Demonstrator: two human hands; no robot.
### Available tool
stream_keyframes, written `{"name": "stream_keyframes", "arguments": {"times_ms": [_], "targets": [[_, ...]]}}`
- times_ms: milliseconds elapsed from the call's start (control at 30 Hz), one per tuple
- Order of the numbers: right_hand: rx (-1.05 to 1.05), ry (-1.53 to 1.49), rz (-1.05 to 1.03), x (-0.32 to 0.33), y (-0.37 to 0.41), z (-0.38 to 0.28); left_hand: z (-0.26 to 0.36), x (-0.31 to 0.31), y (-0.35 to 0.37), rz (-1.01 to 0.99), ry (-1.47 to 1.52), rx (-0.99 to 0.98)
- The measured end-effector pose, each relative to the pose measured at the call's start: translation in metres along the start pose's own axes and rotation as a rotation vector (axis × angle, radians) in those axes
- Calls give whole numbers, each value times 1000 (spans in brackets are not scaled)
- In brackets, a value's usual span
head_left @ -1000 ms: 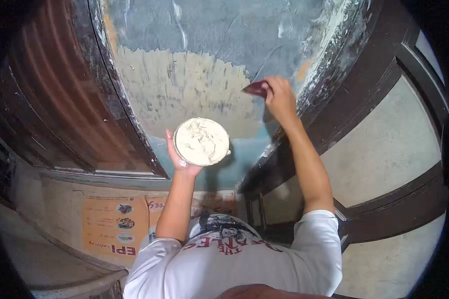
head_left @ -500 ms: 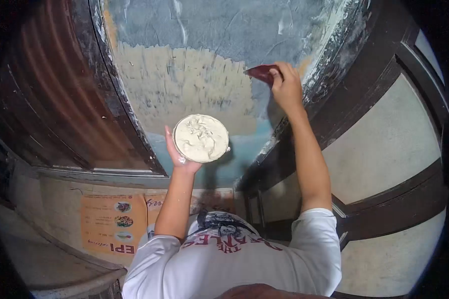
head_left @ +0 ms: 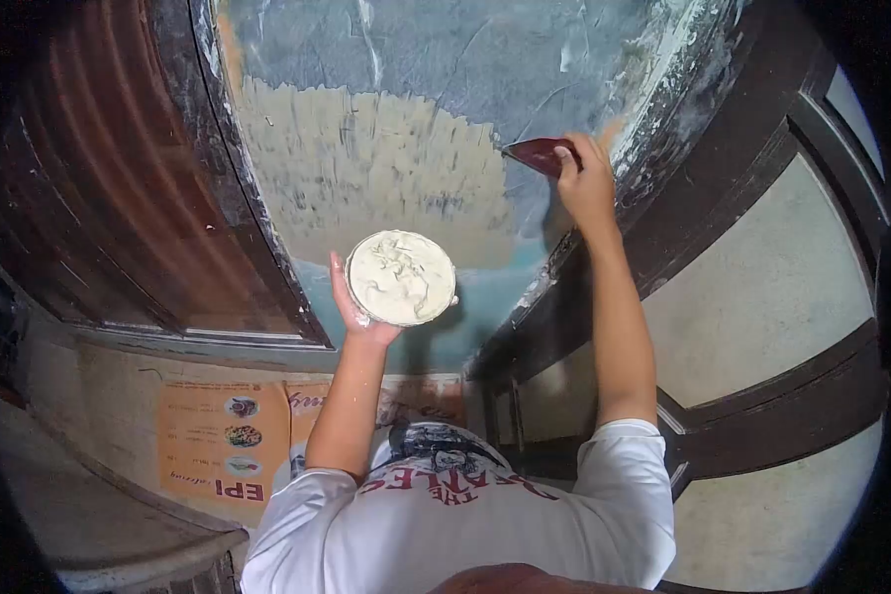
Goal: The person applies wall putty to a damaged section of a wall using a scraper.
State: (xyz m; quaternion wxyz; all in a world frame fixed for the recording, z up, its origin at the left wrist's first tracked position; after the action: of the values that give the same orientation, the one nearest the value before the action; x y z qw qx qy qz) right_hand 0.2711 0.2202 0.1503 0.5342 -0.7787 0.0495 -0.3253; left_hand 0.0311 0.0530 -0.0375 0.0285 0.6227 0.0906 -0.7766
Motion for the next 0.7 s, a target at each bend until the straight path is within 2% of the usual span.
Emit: {"name": "stream_keyframes", "arguments": {"times_ms": [100, 167, 233, 300, 367, 533, 700], "targets": [[20, -105, -42, 8, 6, -11, 0, -7, 5, -38, 19, 13], [184, -215, -227, 5, 21, -31, 3, -6, 4, 22, 27, -28], [318, -270, -321, 5, 33, -66, 1, -21, 9, -51, 28, 10], [433, -307, -357, 6, 44, -92, -3, -27, 8, -45, 1, 12], [417, -280, -438, 12, 51, -114, -5, -32, 7, -111, -1, 20], [454, -186, -548, 24, 60, -134, -3, -38, 11, -117, 59, 25], [483, -219, -521, 21, 66, -139, -3, -34, 11, -101, 53, 55]]}}
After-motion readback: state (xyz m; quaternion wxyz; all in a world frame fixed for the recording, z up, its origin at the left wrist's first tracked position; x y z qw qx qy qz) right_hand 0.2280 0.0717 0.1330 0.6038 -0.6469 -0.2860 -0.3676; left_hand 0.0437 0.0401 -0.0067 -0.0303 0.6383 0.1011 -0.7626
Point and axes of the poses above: each hand's wrist, its own y-axis away from the middle knuckle, its own x-axis out of the back of the hand, z = x × y, the point moved 4 cm from there along -y, towards the middle knuckle, and after that the axes turned 1 degree about -y, right-handed, at the moved point
